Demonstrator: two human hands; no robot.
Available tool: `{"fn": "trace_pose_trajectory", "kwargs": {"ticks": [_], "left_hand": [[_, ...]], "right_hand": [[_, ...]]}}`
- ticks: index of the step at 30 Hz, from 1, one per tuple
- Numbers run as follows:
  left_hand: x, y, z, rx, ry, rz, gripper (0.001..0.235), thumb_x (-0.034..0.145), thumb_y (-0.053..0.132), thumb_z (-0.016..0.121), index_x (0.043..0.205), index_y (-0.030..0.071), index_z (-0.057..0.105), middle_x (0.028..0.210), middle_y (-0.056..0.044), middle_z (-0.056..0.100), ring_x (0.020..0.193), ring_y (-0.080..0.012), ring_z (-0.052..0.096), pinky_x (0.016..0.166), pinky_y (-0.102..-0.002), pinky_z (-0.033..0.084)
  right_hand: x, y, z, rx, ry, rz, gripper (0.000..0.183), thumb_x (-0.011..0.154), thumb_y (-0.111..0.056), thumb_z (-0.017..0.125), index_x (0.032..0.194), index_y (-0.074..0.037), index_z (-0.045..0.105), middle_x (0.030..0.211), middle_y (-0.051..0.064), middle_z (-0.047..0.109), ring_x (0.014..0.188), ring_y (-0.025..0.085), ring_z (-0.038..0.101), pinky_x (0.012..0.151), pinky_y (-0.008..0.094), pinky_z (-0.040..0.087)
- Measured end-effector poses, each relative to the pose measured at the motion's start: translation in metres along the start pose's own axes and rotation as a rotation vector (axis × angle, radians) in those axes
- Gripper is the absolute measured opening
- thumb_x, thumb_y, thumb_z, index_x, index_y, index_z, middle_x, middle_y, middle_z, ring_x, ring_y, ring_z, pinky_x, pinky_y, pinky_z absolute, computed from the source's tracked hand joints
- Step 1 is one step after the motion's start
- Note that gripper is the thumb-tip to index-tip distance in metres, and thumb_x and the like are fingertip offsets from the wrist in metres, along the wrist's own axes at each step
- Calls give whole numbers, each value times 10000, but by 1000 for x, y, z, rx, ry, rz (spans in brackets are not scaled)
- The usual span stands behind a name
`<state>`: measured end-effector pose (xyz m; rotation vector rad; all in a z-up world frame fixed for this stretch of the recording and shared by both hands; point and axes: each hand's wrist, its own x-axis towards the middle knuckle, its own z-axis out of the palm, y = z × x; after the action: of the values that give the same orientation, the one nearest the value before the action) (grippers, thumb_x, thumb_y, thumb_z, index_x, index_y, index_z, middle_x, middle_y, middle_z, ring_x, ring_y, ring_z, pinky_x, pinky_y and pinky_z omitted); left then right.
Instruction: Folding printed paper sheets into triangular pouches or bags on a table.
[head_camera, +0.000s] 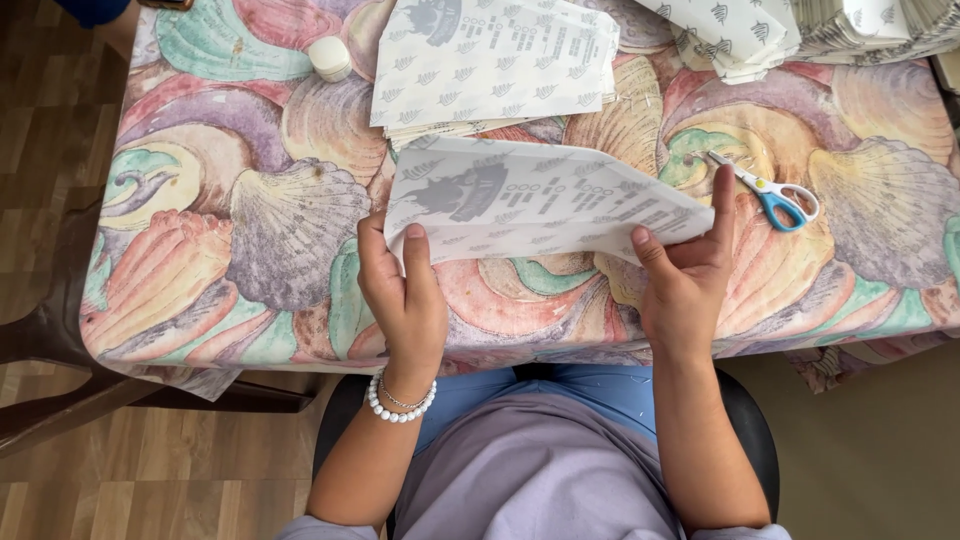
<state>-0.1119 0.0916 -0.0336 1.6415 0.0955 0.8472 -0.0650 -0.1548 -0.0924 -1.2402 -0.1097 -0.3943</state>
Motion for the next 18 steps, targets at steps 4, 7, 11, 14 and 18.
{"fn": "trace_pose_trajectory", "kwargs": {"ticks": [4, 7, 11, 14, 18], "left_hand": [[0, 1, 1, -20, 8, -4, 140, 1080, 130, 484, 1104, 17, 562, 881, -97, 573, 929, -176, 532, 954, -417, 468], [4, 3, -2, -27, 5, 7, 152, 1098, 155, 457, 1061, 42, 553, 834, -68, 554, 859, -149, 508, 891, -379, 473], [5, 6, 0, -36, 3, 15, 141, 1093, 150, 469, 1079, 36, 552, 858, -83, 558, 875, -162, 513, 912, -387, 477], [5, 1, 1, -1, -14, 34, 143, 1091, 146, 480, 1087, 23, 554, 862, -100, 575, 867, -184, 538, 896, -401, 482], [6, 4, 0, 20, -29, 45, 143, 1097, 135, 481, 1105, 11, 553, 895, -123, 603, 915, -199, 579, 921, -411, 486]], "right_hand": [[-1, -2, 3, 1, 13, 15, 951, 947, 101, 719, 1685, -201, 200, 1343, 181, 651, 1269, 285, 670, 1099, 450, 597], [-2, -5, 4, -30, 15, 7, 899, 972, 93, 697, 1683, -182, 220, 1310, 159, 669, 1248, 242, 676, 1085, 415, 592], [-4, -6, 7, -52, 0, 0, 904, 980, 105, 685, 1685, -192, 204, 1314, 178, 663, 1254, 272, 674, 1094, 445, 595], [-4, -4, 9, -79, -22, 13, 918, 979, 116, 672, 1685, -201, 180, 1303, 188, 659, 1236, 286, 670, 1080, 473, 597], [-6, 4, 7, -144, -38, 7, 930, 994, 136, 650, 1683, -194, 121, 1383, 194, 621, 1304, 267, 614, 1118, 473, 558]]}}
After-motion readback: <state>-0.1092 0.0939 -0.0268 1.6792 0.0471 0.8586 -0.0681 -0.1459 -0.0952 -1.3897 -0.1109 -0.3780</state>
